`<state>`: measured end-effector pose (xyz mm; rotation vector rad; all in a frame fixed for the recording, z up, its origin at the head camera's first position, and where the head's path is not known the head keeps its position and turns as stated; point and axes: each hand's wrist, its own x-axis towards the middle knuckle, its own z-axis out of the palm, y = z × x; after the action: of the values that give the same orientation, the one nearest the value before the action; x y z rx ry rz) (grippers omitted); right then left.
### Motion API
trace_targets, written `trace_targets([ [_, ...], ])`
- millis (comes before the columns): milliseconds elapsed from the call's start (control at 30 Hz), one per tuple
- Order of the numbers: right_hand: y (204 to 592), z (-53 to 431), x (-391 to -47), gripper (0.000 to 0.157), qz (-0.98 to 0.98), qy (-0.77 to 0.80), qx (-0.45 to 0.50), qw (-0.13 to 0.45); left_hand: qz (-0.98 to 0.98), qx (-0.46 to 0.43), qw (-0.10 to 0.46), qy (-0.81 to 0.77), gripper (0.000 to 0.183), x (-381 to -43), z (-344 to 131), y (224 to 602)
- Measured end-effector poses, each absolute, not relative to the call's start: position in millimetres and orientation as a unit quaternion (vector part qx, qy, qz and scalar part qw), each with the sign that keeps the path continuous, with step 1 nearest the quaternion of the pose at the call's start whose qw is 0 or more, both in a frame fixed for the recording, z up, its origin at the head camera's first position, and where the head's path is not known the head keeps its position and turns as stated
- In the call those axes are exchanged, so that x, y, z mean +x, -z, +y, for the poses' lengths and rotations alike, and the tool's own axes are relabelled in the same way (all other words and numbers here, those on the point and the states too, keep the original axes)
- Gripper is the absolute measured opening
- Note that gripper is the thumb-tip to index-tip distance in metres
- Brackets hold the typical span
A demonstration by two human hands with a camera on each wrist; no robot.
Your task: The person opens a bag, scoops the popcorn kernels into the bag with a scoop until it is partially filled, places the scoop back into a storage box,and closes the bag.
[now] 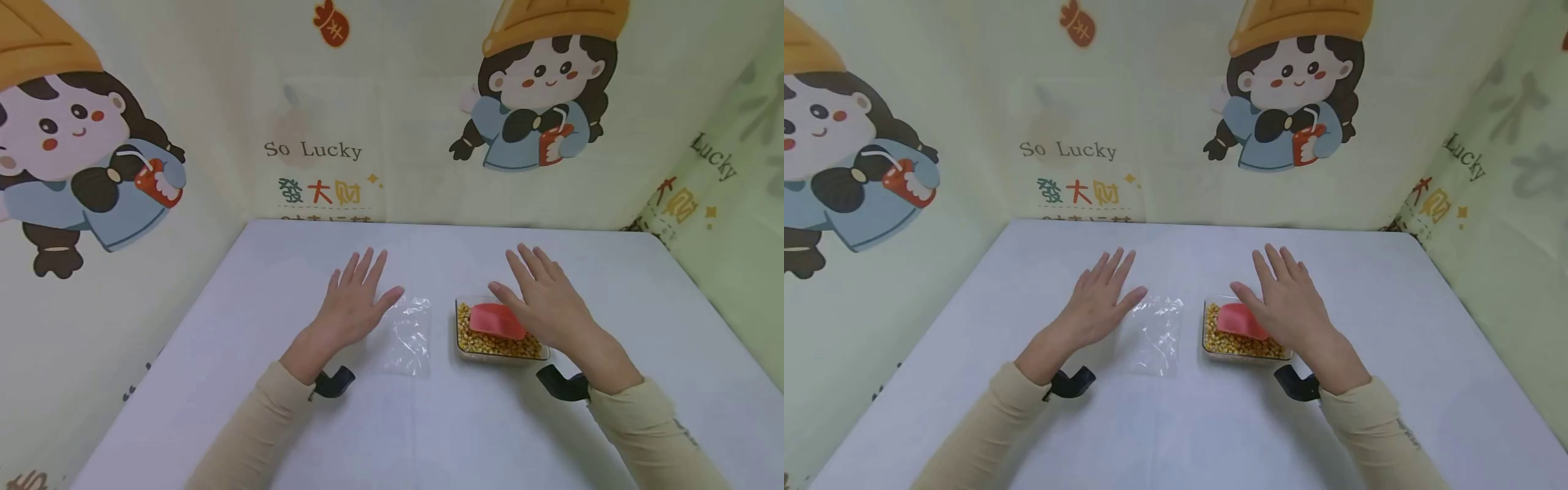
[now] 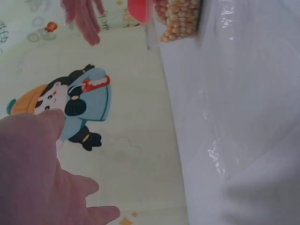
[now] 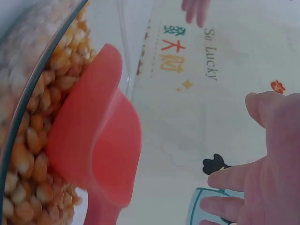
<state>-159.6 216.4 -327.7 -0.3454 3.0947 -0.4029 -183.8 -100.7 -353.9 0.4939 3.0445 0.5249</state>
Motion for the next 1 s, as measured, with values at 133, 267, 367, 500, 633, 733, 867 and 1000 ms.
trace_targets([
  [133,329.5,208.6,-159.6,0.084,0.979,0.172,-0.108,0.002,0.967,0.149,0.007,-0.205,0.080,-186.9,-101.4,359.4],
  [267,332.5,203.6,-160.3,0.081,0.973,0.204,-0.105,-0.004,0.955,0.135,0.006,-0.263,0.078,-189.8,-103.5,365.1],
  [367,334.4,200.0,-161.0,0.079,0.970,0.222,-0.102,-0.002,0.943,0.119,0.017,-0.309,0.079,-191.1,-105.1,369.5],
  [500,337.6,194.3,-162.1,0.078,0.964,0.249,-0.098,-0.002,0.930,0.102,0.036,-0.353,0.079,-192.8,-106.0,374.6],
  [633,341.5,186.9,-161.3,0.076,0.956,0.280,-0.092,0.000,0.912,0.100,0.055,-0.394,0.074,-194.8,-105.9,378.8],
  [733,346.2,181.2,-159.7,0.074,0.949,0.302,-0.089,0.002,0.905,0.097,0.068,-0.408,0.070,-195.2,-104.4,382.5],
  [867,349.1,176.5,-157.8,0.072,0.941,0.324,-0.093,-0.004,0.910,0.090,0.071,-0.399,0.067,-193.0,-103.1,383.2],
  [1000,346.2,176.6,-157.4,0.070,0.934,0.342,-0.101,-0.006,0.912,0.089,0.072,-0.393,0.065,-192.0,-104.5,378.9],
])
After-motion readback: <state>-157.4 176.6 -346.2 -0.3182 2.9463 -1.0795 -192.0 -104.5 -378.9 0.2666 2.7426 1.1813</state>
